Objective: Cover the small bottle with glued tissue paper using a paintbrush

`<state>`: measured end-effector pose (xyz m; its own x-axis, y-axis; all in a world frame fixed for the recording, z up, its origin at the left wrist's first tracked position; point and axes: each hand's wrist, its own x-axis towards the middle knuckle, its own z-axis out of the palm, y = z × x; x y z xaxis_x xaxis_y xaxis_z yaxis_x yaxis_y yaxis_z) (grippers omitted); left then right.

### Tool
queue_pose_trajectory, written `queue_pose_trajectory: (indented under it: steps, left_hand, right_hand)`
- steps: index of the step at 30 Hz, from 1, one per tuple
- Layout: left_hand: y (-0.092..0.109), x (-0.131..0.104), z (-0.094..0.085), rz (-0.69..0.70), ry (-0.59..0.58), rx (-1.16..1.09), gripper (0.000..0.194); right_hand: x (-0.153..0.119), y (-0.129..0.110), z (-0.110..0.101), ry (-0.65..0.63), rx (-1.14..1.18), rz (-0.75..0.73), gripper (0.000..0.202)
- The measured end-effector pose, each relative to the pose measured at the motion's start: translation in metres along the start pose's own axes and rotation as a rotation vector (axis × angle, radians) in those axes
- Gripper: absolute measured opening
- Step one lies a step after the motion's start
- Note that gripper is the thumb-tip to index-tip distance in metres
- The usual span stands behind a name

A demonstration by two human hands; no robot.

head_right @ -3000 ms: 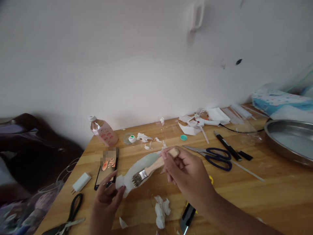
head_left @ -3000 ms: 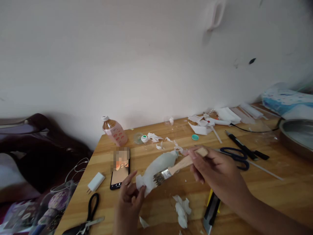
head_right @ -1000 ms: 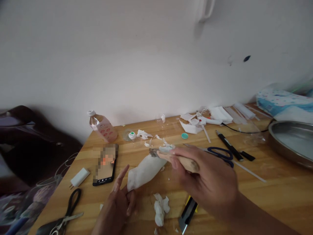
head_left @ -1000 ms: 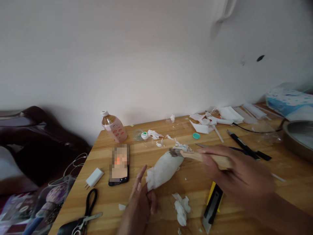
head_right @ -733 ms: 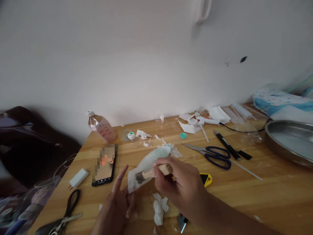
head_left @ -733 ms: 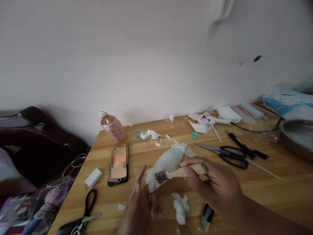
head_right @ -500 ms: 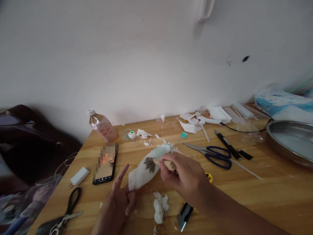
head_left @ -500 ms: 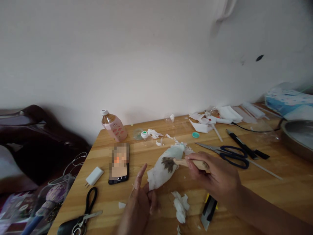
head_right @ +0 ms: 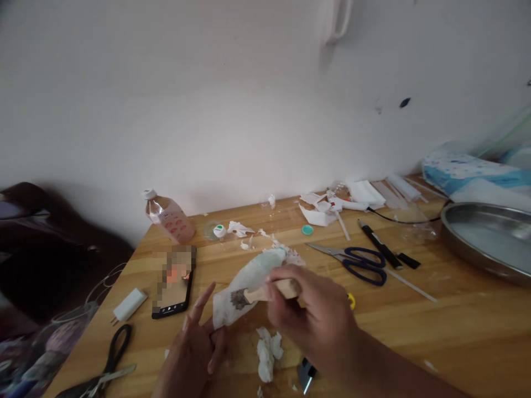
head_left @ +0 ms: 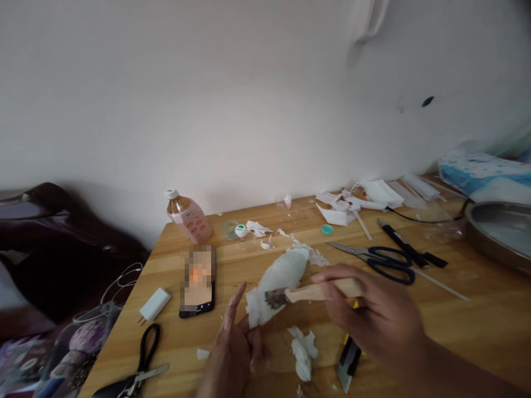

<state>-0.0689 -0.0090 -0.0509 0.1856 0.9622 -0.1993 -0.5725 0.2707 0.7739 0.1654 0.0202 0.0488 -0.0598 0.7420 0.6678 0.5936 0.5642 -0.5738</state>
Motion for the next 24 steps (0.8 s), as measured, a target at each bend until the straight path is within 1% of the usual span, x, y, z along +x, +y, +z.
queue_pose_trajectory:
  steps: [1, 3, 5, 7, 8, 10, 11, 12, 13, 15, 17, 18, 20, 23, 24]
  left_hand:
    - [-0.003, 0.001, -0.003, 0.007, -0.002, -0.007, 0.064]
    - [-0.008, 0.003, -0.008, 0.028, -0.034, -0.040, 0.062]
    - [-0.010, 0.004, -0.010, 0.052, -0.077, -0.081, 0.060]
    - [-0.007, 0.003, -0.009, 0.059, -0.090, -0.092, 0.057]
    - [-0.005, 0.002, -0.007, 0.053, -0.076, -0.084, 0.056]
    - [-0.001, 0.000, -0.005, 0.019, -0.032, -0.045, 0.053]
    - [0.000, 0.000, -0.004, 0.008, -0.018, -0.025, 0.052]
    - [-0.001, 0.000, -0.005, 0.013, -0.020, -0.019, 0.052]
    - [-0.002, 0.001, -0.006, 0.033, -0.037, -0.024, 0.054]
    - [-0.007, 0.003, -0.010, 0.073, -0.055, -0.038, 0.057]
    - [-0.010, 0.005, -0.013, 0.079, -0.035, -0.028, 0.059]
    - [-0.010, 0.005, -0.014, 0.065, -0.018, -0.007, 0.060]
    - [-0.008, 0.004, -0.014, 0.027, 0.006, 0.040, 0.066]
    - [-0.002, 0.002, -0.015, -0.031, 0.013, 0.080, 0.077]
    - [-0.001, 0.001, -0.016, -0.048, 0.010, 0.085, 0.081]
  right_hand:
    - [-0.001, 0.004, 0.006, -0.006, 0.016, -0.026, 0.006]
    - [-0.001, 0.016, 0.015, 0.012, 0.008, -0.032, 0.005]
    - [0.002, 0.029, 0.015, 0.033, -0.029, 0.024, 0.007]
    - [0.006, 0.041, 0.007, 0.062, -0.024, 0.111, 0.011]
    - [0.009, 0.045, 0.002, 0.090, -0.004, 0.166, 0.012]
    - [0.013, 0.052, -0.010, 0.184, 0.009, 0.248, 0.012]
    - [0.013, 0.054, -0.015, 0.219, -0.025, 0.252, 0.012]
    - [0.013, 0.056, -0.018, 0.227, -0.082, 0.216, 0.012]
    - [0.012, 0.058, -0.019, 0.203, -0.144, 0.139, 0.011]
    - [0.006, 0.058, -0.017, 0.074, -0.212, -0.085, 0.011]
    - [-0.002, 0.054, -0.010, -0.073, -0.191, -0.276, 0.023]
    - [-0.006, 0.050, -0.007, -0.125, -0.172, -0.331, 0.030]
    - [-0.013, 0.039, -0.002, -0.182, -0.153, -0.382, 0.039]
    - [-0.020, 0.017, 0.000, -0.206, -0.126, -0.469, 0.032]
    - [-0.023, 0.009, 0.000, -0.220, -0.124, -0.469, 0.028]
